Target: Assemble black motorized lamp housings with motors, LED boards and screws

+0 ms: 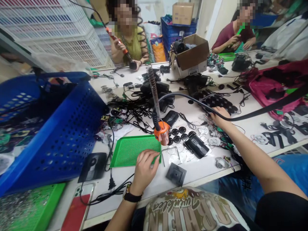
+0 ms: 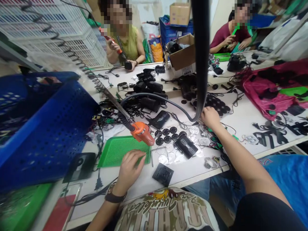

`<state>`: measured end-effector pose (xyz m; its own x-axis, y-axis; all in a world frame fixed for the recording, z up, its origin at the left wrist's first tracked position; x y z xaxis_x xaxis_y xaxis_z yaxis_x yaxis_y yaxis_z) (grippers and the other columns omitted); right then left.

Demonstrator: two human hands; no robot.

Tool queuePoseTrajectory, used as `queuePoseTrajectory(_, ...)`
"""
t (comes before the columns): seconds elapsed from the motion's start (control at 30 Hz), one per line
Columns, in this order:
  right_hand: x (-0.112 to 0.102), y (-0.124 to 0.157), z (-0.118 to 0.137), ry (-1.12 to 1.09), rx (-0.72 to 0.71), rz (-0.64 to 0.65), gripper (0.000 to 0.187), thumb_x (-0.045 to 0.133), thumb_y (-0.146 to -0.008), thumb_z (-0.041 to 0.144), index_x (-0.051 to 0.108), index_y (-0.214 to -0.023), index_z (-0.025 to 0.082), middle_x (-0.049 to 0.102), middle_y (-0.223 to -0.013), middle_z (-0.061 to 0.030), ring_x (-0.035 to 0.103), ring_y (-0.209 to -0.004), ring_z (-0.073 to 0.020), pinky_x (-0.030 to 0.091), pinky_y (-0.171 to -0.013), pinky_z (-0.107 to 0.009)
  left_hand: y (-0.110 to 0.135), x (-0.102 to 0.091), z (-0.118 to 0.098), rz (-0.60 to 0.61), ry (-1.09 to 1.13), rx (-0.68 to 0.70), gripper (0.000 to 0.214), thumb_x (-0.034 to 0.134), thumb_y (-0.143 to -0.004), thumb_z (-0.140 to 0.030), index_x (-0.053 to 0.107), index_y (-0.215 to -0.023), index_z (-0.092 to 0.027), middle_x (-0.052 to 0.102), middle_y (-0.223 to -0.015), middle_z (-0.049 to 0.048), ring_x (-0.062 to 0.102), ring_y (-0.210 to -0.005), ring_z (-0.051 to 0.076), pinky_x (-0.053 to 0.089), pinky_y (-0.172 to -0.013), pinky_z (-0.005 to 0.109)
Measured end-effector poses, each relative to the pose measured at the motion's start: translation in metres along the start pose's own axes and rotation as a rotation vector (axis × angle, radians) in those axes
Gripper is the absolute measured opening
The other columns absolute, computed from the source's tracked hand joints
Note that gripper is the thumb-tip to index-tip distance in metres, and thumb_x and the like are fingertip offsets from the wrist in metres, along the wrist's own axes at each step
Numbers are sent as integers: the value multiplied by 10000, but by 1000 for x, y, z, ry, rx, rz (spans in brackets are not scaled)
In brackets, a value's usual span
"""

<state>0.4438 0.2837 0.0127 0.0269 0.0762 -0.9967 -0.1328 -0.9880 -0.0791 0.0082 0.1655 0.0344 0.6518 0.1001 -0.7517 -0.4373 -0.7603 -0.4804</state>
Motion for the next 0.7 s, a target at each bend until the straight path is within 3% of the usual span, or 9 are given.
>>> queuePoseTrajectory(0.13,6,14,28,-53,-25,58,405,458,-1008,362,712,-1238,146,722,-1200,-169,662,-1069,-301,489,-872,-367,6,5,-5,43,53,-31,135,625,-972,-150,669,-1086,-206,726,-1027,61,655,-1003,227,519,-913,392)
queuePoseTrajectory(0.3,-15,45,54,-135,-91,85,442,459,-1023,358,658,-1337,117,688,-1309,-195,643,-1191,-337,497,-963,-416,12,22,-25,213,150,15,140,622,-981,-181,670,-1108,-216,725,-1052,53,652,-1042,220,526,-939,374)
queuePoseTrajectory(0.47,-32,82,81,-224,-203,169,297,658,-946,424,752,-1166,247,759,-1174,-82,694,-1097,-248,508,-984,-338,9,25,-20,160,148,86,174,605,-996,-199,658,-1160,-222,720,-1077,51,659,-1033,214,520,-936,363)
queuePoseTrajectory(0.6,-37,97,63,-298,-98,139,322,652,-953,404,741,-1216,239,753,-1221,-95,699,-1118,-251,520,-976,-347,5,22,-16,118,157,142,186,601,-1000,-199,658,-1175,-223,714,-1083,50,661,-1036,207,512,-955,354)
queuePoseTrajectory(0.7,-39,104,22,-379,53,82,279,697,-913,375,767,-1147,241,758,-1217,-96,704,-1118,-272,531,-983,-381,8,17,-18,108,168,155,170,601,-1000,-196,658,-1157,-224,712,-1071,47,662,-1027,203,516,-944,346)
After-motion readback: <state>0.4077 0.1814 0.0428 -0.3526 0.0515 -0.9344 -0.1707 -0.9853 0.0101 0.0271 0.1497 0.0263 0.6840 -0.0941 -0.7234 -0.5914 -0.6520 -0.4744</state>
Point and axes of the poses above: each hand's wrist, its own y-axis away from the middle knuckle, its own x-axis out of the palm, z = x × y, the point moved 9 cm from there along -y, towards the middle knuckle
